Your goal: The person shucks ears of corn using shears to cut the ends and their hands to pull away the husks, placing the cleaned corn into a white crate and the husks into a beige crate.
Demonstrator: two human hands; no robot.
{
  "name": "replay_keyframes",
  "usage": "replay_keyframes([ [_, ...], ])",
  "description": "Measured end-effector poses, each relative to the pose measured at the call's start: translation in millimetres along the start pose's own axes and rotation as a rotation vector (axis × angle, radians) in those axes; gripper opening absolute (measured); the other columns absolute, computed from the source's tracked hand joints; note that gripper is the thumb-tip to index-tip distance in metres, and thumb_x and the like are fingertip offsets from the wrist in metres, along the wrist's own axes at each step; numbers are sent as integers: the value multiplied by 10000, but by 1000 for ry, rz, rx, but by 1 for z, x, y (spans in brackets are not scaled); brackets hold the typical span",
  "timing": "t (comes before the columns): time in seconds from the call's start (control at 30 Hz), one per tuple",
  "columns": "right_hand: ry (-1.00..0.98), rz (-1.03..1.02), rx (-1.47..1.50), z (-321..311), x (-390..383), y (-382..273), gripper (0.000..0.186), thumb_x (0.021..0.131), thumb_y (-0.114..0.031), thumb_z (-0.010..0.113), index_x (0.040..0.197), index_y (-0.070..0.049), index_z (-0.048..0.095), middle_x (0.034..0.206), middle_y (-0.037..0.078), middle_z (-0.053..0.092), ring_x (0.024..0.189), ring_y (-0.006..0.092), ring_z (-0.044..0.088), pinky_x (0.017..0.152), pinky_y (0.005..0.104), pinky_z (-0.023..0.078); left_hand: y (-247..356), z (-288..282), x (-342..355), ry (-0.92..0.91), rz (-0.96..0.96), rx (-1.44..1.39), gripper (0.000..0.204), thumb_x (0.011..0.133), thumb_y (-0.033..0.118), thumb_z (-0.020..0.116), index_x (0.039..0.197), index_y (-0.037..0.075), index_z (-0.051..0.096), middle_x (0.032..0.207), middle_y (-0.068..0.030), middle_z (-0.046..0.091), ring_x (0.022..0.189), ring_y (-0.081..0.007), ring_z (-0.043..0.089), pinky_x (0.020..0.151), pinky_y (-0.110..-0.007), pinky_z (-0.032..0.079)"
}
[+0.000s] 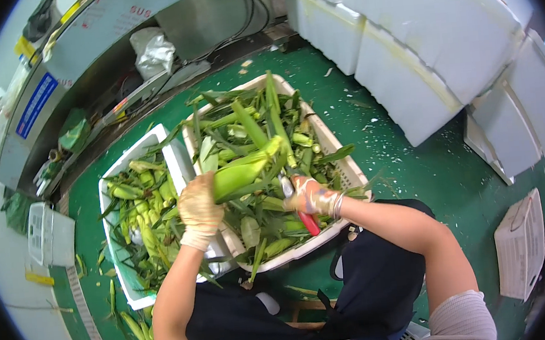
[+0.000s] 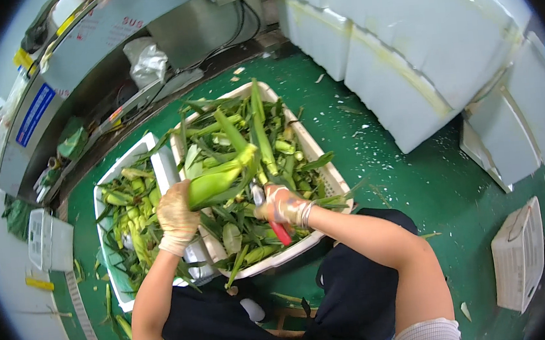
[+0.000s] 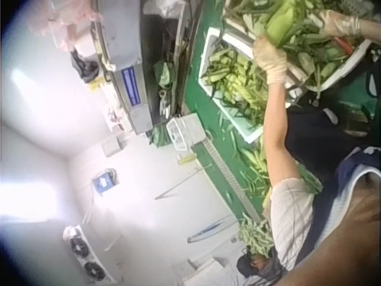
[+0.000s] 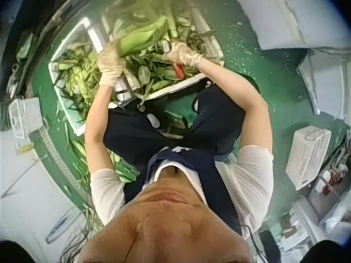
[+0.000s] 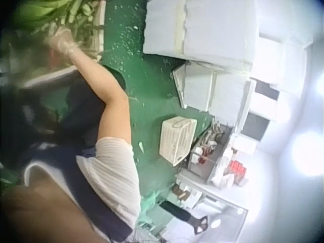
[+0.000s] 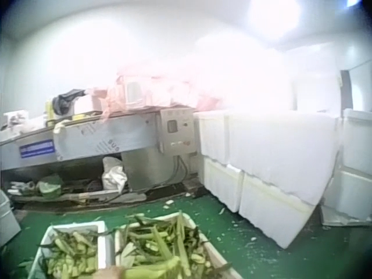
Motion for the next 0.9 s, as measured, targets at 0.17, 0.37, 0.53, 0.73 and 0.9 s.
replay_keyframes([
  [0.17, 187, -72, -169, -68, -51, 51, 456, 720, -388, 673, 1003, -43, 577, 854, 199, 655, 752, 319, 658, 650, 425, 513, 1, 1, 33, 98, 112, -107, 565, 570, 7, 690, 1124, 69, 597, 1066, -155, 634, 999, -351, 601, 878, -413, 482],
  [0.37, 285, -87, 52, -101, -25, 32, 344, 728, -325, 650, 800, 9, 608, 706, 148, 639, 555, 260, 586, 542, 399, 510, -10, 73, 19, -347, 324, -25, 905, 823, 536, 616, 1501, 141, 164, 1512, -148, 270, 1352, -339, 308, 1119, -446, 267],
  [0.53, 85, -156, -209, -52, -4, 20, 430, 661, -479, 738, 686, -63, 634, 715, 161, 631, 670, 307, 612, 634, 410, 498, 84, 36, 44, -270, 440, 165, 711, 737, 340, 664, 1378, 131, 438, 1376, -131, 484, 1275, -280, 421, 1088, -461, 279],
  [0.73, 806, -361, -127, -76, 22, 22, 331, 585, -371, 729, 722, -92, 616, 701, 150, 636, 639, 334, 624, 563, 431, 502, 151, 55, 88, -357, 461, -77, 623, 783, 363, 605, 1334, 111, 461, 1316, -123, 505, 1205, -272, 449, 1040, -448, 316],
  [0.9, 960, -325, 26, -126, -25, -3, 236, 750, -288, 596, 855, -80, 629, 754, 146, 636, 639, 321, 612, 586, 419, 498, 164, 64, 110, -413, 375, -253, 561, 821, 382, 555, 1297, 94, 479, 1267, -116, 523, 1148, -266, 472, 1000, -438, 348],
])
Point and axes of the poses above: each hand's wrist, its own x-axis towards the middle knuckle, its own z-axis out of the palm, y = z × x, the point moved 8 cm from there along x, towards the middle knuckle
